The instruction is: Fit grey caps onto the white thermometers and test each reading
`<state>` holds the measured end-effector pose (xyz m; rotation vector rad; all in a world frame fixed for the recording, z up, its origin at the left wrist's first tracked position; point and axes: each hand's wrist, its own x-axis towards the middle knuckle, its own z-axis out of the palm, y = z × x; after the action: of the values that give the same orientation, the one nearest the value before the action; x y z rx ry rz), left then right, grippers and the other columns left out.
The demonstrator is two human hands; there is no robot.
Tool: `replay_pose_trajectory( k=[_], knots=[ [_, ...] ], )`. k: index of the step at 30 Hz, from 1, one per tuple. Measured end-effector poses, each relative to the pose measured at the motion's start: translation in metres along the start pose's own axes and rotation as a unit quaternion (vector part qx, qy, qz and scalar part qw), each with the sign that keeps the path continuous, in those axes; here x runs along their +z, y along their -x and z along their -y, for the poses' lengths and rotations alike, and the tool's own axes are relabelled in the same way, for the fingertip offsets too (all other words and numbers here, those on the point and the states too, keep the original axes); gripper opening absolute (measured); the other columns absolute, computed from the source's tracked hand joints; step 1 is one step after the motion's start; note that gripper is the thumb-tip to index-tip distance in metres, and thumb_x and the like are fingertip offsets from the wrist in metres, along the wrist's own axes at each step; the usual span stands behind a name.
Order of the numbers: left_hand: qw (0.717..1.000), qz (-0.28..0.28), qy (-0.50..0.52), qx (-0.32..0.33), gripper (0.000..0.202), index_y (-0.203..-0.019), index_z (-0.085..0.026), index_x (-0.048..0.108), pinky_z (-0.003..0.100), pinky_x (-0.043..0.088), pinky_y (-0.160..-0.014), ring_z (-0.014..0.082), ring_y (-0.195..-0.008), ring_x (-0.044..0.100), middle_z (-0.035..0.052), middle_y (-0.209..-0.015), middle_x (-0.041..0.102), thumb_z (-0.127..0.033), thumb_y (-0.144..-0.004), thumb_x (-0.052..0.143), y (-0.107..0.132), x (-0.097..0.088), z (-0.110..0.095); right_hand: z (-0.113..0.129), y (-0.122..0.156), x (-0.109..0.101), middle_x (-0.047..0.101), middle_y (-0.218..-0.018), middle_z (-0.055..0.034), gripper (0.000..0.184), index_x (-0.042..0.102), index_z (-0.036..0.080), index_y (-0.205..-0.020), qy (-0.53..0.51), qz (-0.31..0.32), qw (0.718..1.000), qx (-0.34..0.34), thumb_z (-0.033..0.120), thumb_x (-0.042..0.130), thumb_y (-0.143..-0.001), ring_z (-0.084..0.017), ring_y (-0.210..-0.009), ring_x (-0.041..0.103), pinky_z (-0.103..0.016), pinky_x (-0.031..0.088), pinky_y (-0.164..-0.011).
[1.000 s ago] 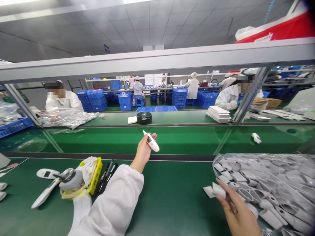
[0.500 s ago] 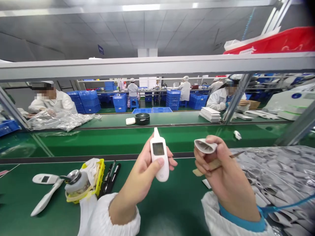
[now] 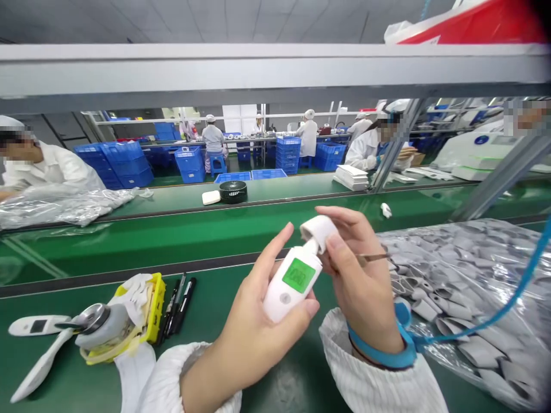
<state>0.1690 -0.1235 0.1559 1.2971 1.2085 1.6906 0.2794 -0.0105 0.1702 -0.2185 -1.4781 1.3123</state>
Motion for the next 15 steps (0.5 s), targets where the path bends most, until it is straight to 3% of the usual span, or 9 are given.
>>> replay_pose_trajectory(
  k=[3, 9, 15],
  knots=[
    [0.999, -0.022, -0.048, 0.003, 0.070, -0.152, -0.049, 0.042, 0.023, 0.055, -0.064, 0.0142, -0.073, 0.063, -0.0004, -0.095, 0.071, -0.033, -0.092, 0.073, 0.000, 0.001, 0.001, 0.003, 0.000, -0.003, 0.070, -0.093, -0.0001, 0.021, 0.076, 0.034, -0.113, 0.049, 0.065, 0.997, -0.018, 0.028, 0.070, -0.094, -0.011, -0.072, 0.062, -0.020, 0.051, -0.057],
    [0.998, -0.015, -0.068, 0.011, 0.071, -0.153, -0.052, 0.037, 0.021, 0.049, -0.055, 0.0113, -0.063, 0.057, -0.0022, -0.091, 0.068, -0.035, -0.093, 0.072, 0.001, 0.003, 0.003, 0.004, 0.000, -0.001, 0.074, -0.089, 0.0005, 0.022, 0.077, 0.032, -0.113, 0.063, 0.022, 0.997, -0.047, 0.025, 0.069, -0.094, -0.011, -0.067, 0.065, -0.020, 0.052, -0.053],
    [0.996, -0.035, -0.085, 0.016, 0.066, -0.150, -0.045, 0.044, 0.023, 0.048, -0.055, 0.0124, -0.063, 0.056, -0.0003, -0.092, 0.069, -0.034, -0.092, 0.072, -0.001, 0.002, 0.002, 0.002, 0.004, 0.009, 0.071, -0.079, 0.0004, 0.020, 0.077, 0.027, -0.111, 0.116, -0.019, 0.990, -0.081, 0.023, 0.067, -0.093, -0.010, -0.057, 0.058, -0.021, 0.045, -0.045]
  ],
)
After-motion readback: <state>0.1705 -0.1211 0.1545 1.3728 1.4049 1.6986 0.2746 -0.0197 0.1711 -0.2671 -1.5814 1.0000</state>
